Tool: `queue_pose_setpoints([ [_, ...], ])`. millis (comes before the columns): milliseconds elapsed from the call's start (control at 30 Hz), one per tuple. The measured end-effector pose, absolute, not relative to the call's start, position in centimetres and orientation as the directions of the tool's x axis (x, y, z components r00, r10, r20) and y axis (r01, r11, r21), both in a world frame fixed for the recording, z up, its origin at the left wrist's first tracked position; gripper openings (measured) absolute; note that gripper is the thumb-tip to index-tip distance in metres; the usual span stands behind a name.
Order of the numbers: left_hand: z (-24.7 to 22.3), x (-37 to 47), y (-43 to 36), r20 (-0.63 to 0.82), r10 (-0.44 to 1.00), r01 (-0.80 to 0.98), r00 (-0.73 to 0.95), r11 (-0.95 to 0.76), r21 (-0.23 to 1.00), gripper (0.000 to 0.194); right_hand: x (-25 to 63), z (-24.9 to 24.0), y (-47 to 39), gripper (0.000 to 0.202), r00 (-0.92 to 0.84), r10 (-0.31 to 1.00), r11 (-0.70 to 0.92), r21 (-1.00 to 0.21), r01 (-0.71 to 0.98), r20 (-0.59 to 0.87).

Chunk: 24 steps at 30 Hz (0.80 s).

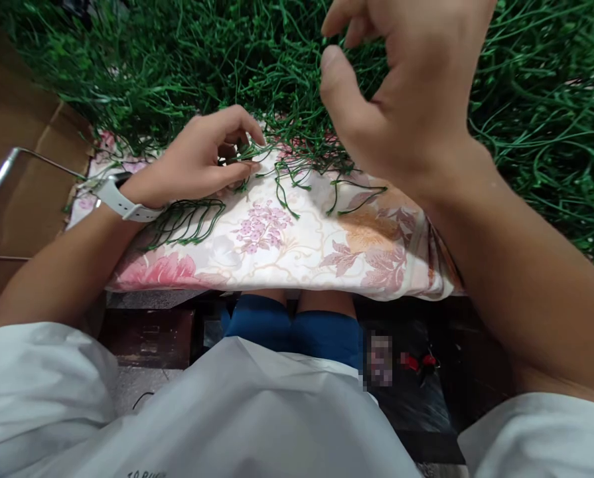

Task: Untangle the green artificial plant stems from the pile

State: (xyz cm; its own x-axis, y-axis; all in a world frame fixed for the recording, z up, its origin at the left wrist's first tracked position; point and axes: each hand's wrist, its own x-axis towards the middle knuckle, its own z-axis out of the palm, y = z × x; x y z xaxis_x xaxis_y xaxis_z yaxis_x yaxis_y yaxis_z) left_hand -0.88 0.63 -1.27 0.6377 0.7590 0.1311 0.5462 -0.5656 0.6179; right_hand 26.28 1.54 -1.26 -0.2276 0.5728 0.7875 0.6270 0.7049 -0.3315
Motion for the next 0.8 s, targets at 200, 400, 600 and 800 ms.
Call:
queue_pose_setpoints([
  [200,-1.9,-0.2,0.1,0.242,0.750,0.588,0.615,-0.641,0.493,0.032,24.4,-1.7,-0.7,0.036,-0.682,0.212,0.818,0.255,0.516,0.700],
  [400,-2.6,0.2,-0.5,0.309,0.644,0.494,0.700,-0.749,0.442,0.033,23.3,-2.5,-0.9,0.028,-0.746,0.392,0.760,0.267,0.592,0.539],
  [600,-2.1,0.2,-0.4,0.255,0.689,0.463,0.678,-0.671,0.579,0.023,23.1,-0.6,-1.4,0.035,-0.712,0.622,0.750,0.013,0.661,0.326],
  [800,-1.7,0.5,-0.6,0.238,0.694,0.434,0.680,-0.642,0.632,0.019,23.1,-1.1,-1.7,0.012,-0.544,0.721,0.684,-0.571,0.454,0.429],
])
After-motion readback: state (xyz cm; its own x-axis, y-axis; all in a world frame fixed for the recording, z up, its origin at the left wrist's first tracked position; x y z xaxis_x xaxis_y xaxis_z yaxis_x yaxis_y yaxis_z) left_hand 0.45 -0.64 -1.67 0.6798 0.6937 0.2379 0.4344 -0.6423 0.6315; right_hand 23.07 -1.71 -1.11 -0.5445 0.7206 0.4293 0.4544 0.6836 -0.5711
